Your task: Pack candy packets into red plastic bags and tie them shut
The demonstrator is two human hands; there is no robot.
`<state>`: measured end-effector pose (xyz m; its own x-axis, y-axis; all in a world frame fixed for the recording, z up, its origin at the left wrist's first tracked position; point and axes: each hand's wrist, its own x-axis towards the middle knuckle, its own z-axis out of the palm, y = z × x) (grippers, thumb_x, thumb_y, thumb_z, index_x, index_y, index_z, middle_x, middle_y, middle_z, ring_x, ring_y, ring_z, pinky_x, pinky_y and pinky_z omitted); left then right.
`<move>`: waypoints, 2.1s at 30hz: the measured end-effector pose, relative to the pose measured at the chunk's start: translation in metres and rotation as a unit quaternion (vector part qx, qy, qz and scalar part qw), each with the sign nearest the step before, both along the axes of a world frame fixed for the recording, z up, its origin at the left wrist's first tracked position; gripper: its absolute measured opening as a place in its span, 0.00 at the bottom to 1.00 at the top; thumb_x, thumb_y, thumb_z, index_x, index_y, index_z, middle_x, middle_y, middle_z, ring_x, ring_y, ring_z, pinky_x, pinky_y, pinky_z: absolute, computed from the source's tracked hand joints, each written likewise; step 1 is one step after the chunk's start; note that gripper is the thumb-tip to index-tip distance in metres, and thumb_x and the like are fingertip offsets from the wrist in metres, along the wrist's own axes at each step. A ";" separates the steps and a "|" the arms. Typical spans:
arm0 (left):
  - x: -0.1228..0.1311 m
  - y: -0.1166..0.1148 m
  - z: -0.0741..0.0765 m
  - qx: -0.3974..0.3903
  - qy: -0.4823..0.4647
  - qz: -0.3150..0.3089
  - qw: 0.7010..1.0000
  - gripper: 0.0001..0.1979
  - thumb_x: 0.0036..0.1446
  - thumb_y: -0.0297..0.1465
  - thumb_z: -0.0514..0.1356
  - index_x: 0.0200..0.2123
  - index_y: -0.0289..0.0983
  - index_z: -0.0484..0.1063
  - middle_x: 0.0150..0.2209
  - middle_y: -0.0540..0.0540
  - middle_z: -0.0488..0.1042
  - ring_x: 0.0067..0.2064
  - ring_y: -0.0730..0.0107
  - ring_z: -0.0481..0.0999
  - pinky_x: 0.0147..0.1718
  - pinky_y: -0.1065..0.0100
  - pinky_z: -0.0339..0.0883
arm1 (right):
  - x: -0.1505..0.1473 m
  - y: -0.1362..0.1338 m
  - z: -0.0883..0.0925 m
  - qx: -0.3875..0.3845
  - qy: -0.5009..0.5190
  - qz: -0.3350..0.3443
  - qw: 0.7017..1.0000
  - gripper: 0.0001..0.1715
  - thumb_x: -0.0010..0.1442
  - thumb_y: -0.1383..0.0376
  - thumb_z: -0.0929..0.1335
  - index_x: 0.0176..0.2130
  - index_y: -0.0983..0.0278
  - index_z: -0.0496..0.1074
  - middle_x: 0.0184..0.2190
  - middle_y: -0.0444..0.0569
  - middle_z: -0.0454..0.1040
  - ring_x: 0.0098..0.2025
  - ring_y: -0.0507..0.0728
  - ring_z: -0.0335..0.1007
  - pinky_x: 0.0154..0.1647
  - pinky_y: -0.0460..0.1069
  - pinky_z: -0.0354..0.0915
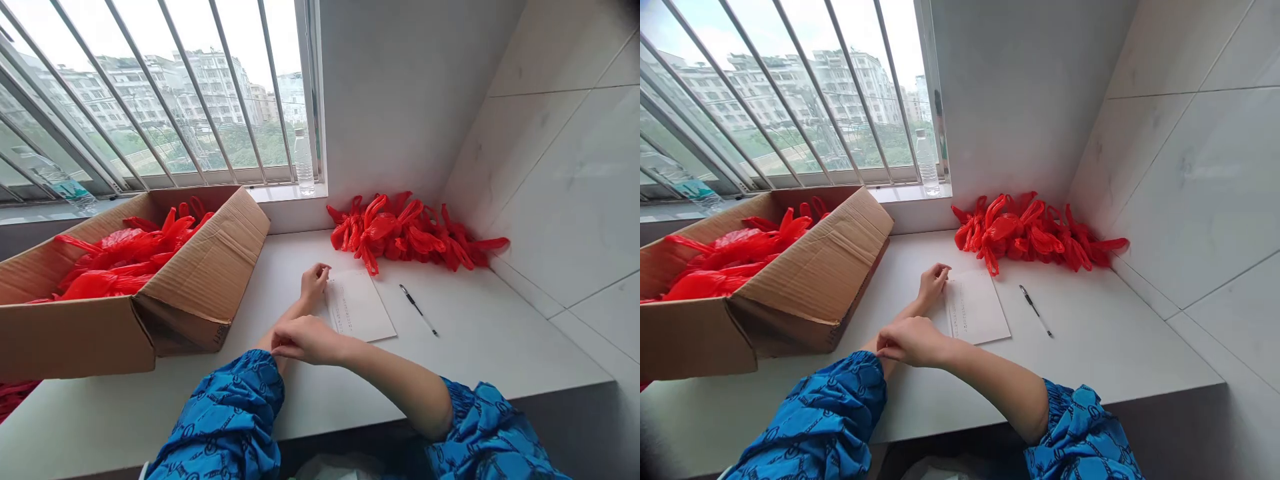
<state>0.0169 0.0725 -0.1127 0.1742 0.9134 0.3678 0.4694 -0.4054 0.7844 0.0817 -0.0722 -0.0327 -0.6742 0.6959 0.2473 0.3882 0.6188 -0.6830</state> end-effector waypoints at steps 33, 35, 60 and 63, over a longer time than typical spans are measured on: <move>-0.018 -0.005 0.002 -0.072 -0.204 0.064 0.974 0.17 0.58 0.43 0.55 0.36 0.35 0.73 0.28 0.47 0.74 0.27 0.73 0.71 0.27 0.70 0.67 | 0.180 0.065 0.006 -0.136 0.103 -0.217 0.961 0.25 0.60 0.45 0.68 0.30 0.64 0.74 0.30 0.48 0.76 0.35 0.56 0.73 0.39 0.51 0.67; -0.015 -0.012 0.013 -0.058 -0.184 0.068 0.979 0.16 0.59 0.43 0.56 0.38 0.36 0.74 0.33 0.45 0.76 0.31 0.70 0.73 0.30 0.69 0.68 | 0.185 0.048 -0.002 -0.088 0.048 -0.260 0.960 0.25 0.60 0.45 0.68 0.29 0.63 0.73 0.31 0.47 0.76 0.33 0.55 0.71 0.37 0.50 0.65; -0.050 -0.056 0.060 0.066 -0.034 0.076 0.994 0.11 0.63 0.39 0.60 0.39 0.38 0.77 0.37 0.46 0.80 0.38 0.66 0.79 0.42 0.65 0.73 | 0.203 0.027 -0.023 0.043 0.146 -0.334 0.930 0.05 0.64 0.61 0.68 0.38 0.58 0.74 0.43 0.46 0.78 0.45 0.58 0.71 0.41 0.51 0.66; -0.036 -0.072 0.068 0.145 0.047 0.036 0.988 0.12 0.65 0.36 0.58 0.49 0.40 0.74 0.48 0.44 0.77 0.49 0.63 0.77 0.50 0.61 0.70 | 0.185 0.023 -0.022 0.044 0.138 -0.318 0.937 0.08 0.64 0.59 0.68 0.44 0.58 0.73 0.47 0.48 0.76 0.51 0.59 0.70 0.51 0.55 0.64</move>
<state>-0.0193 0.0001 -0.0444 0.1584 0.7833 0.6011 0.5696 -0.5697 0.5924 0.2667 -0.0496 -0.0550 -0.0324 0.9040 0.4264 0.5143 0.3809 -0.7684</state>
